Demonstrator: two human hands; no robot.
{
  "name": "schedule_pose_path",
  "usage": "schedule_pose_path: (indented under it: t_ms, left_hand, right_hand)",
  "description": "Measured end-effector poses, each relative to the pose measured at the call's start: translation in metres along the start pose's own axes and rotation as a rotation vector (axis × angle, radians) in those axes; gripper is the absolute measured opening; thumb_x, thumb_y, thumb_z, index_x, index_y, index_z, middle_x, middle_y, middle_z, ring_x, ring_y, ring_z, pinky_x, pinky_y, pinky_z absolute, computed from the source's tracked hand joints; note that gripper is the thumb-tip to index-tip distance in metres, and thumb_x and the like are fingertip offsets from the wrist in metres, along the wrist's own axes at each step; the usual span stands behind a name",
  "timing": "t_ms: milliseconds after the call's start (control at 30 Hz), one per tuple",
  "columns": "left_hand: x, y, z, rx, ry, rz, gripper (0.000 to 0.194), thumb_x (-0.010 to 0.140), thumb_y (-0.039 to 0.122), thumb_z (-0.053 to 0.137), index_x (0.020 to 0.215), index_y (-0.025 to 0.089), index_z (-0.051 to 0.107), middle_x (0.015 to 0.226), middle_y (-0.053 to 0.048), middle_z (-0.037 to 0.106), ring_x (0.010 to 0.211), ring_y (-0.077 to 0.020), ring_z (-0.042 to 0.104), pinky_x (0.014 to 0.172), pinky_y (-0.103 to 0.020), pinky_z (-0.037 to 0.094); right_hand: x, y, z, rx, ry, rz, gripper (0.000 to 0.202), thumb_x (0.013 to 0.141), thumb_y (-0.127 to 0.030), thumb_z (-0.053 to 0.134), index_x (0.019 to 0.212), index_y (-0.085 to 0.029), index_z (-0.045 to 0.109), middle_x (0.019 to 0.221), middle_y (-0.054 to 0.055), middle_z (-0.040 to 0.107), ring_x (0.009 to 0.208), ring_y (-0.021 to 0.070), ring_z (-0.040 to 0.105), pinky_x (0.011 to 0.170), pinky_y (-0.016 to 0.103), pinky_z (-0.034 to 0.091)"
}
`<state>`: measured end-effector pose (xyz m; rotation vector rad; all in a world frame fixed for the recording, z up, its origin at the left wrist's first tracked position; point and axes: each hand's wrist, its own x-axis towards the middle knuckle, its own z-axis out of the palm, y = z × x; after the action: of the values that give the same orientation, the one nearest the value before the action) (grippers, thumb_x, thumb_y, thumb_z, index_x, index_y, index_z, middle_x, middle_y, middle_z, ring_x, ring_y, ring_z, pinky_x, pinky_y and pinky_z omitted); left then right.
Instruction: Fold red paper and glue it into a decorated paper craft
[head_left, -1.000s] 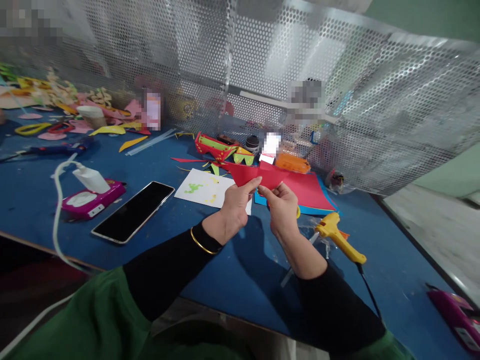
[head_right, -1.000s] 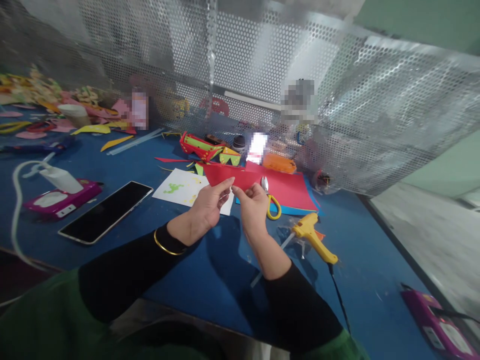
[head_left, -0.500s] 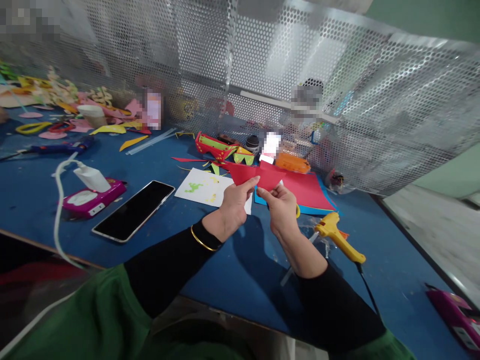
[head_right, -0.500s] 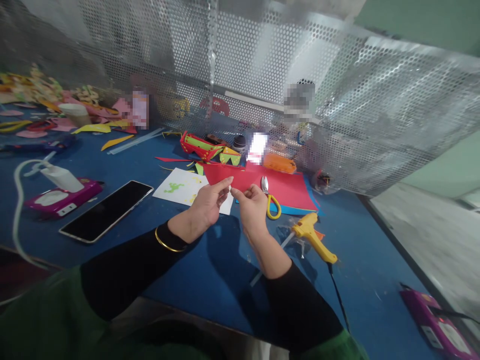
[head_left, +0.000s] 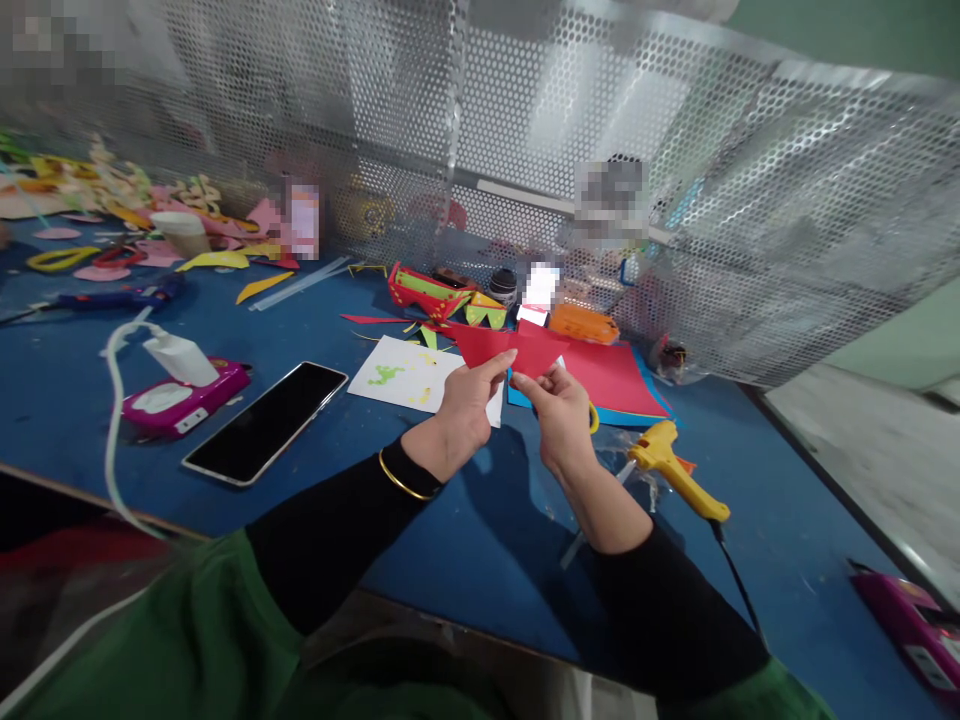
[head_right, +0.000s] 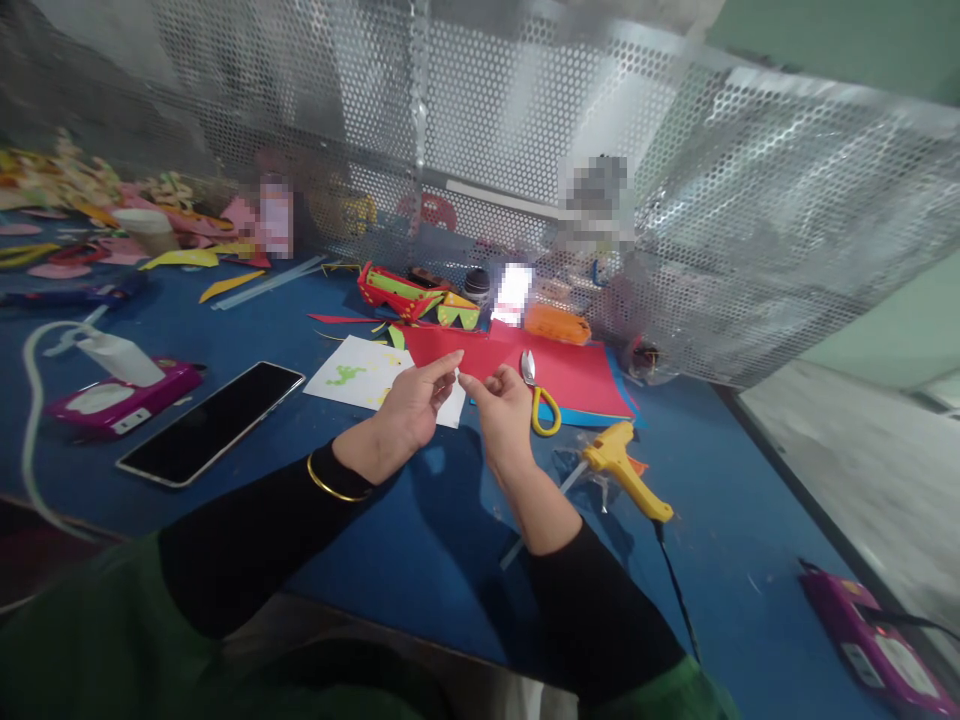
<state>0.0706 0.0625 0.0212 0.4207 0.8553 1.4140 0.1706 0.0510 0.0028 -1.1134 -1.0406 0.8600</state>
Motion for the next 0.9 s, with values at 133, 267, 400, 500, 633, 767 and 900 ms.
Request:
schedule_pose_path:
  t_ms: [133, 267, 400, 500, 633, 767, 900]
  left_hand:
    - [0.001, -0.002, -0.002, 0.075, -0.005, 0.013, 0.027, 0.056, 0.021, 0.093, 0.060, 0.018, 0.066, 0.062, 0.003, 0.063, 0.064, -0.0118, 0.055, 0.067, -0.026, 0.042]
    - [-0.001, -0.003, -0.003, 0.142, -0.050, 0.017, 0.025, 0.060, 0.029, 0.092, 0.065, 0.018, 0.070, 0.067, 0.000, 0.067, 0.070, -0.0141, 0.060, 0.070, -0.027, 0.044]
    - [-0.001, -0.003, -0.002, 0.148, -0.038, 0.038, 0.025, 0.063, 0.030, 0.091, 0.063, 0.018, 0.069, 0.064, -0.001, 0.065, 0.074, -0.0168, 0.062, 0.073, -0.029, 0.045]
    - [0.001, -0.005, -0.002, 0.159, -0.008, 0.046, 0.029, 0.063, 0.028, 0.091, 0.058, 0.019, 0.064, 0.061, 0.001, 0.062, 0.069, -0.0154, 0.058, 0.071, -0.029, 0.044]
    - [0.002, -0.006, -0.003, 0.175, -0.010, 0.029, 0.028, 0.064, 0.030, 0.091, 0.059, 0.019, 0.066, 0.062, 0.000, 0.065, 0.069, -0.0156, 0.059, 0.073, -0.029, 0.043]
    - [0.001, -0.002, -0.004, 0.194, -0.045, -0.016, 0.032, 0.066, 0.047, 0.088, 0.067, 0.019, 0.074, 0.072, -0.005, 0.072, 0.075, -0.0182, 0.063, 0.076, -0.031, 0.041]
    - [-0.001, 0.004, -0.005, 0.230, -0.124, -0.049, 0.033, 0.057, 0.046, 0.092, 0.068, 0.020, 0.075, 0.076, -0.007, 0.074, 0.077, -0.0194, 0.064, 0.077, -0.032, 0.041]
  right_hand:
    - [0.000, 0.000, -0.001, 0.007, 0.016, -0.010, 0.039, 0.060, -0.041, 0.084, 0.067, -0.023, 0.051, 0.055, -0.010, 0.043, 0.052, 0.0074, 0.034, 0.051, 0.025, 0.030]
    - [0.001, -0.002, -0.002, 0.032, 0.047, -0.034, 0.029, 0.060, -0.037, 0.081, 0.075, -0.022, 0.062, 0.070, -0.002, 0.066, 0.065, 0.0136, 0.056, 0.063, 0.029, 0.045]
    - [0.001, -0.003, -0.002, 0.052, 0.077, -0.060, 0.025, 0.061, -0.037, 0.080, 0.072, -0.023, 0.062, 0.075, 0.000, 0.070, 0.076, 0.0184, 0.064, 0.072, 0.033, 0.051]
    - [0.002, 0.000, -0.003, 0.053, 0.081, -0.056, 0.025, 0.060, -0.035, 0.082, 0.070, -0.023, 0.062, 0.070, -0.001, 0.069, 0.072, 0.0176, 0.063, 0.072, 0.033, 0.051]
    - [0.004, 0.004, -0.005, 0.041, 0.094, -0.052, 0.027, 0.061, -0.038, 0.082, 0.071, -0.021, 0.062, 0.066, -0.002, 0.065, 0.067, 0.0151, 0.060, 0.069, 0.031, 0.050]
    - [0.006, 0.003, -0.009, 0.007, 0.119, -0.075, 0.032, 0.063, -0.040, 0.081, 0.065, -0.022, 0.055, 0.059, -0.005, 0.058, 0.064, 0.0144, 0.058, 0.064, 0.029, 0.047]
    - [0.006, -0.003, -0.012, -0.041, 0.082, -0.101, 0.028, 0.064, -0.038, 0.081, 0.072, -0.022, 0.059, 0.061, -0.005, 0.059, 0.064, 0.0144, 0.058, 0.063, 0.029, 0.046]
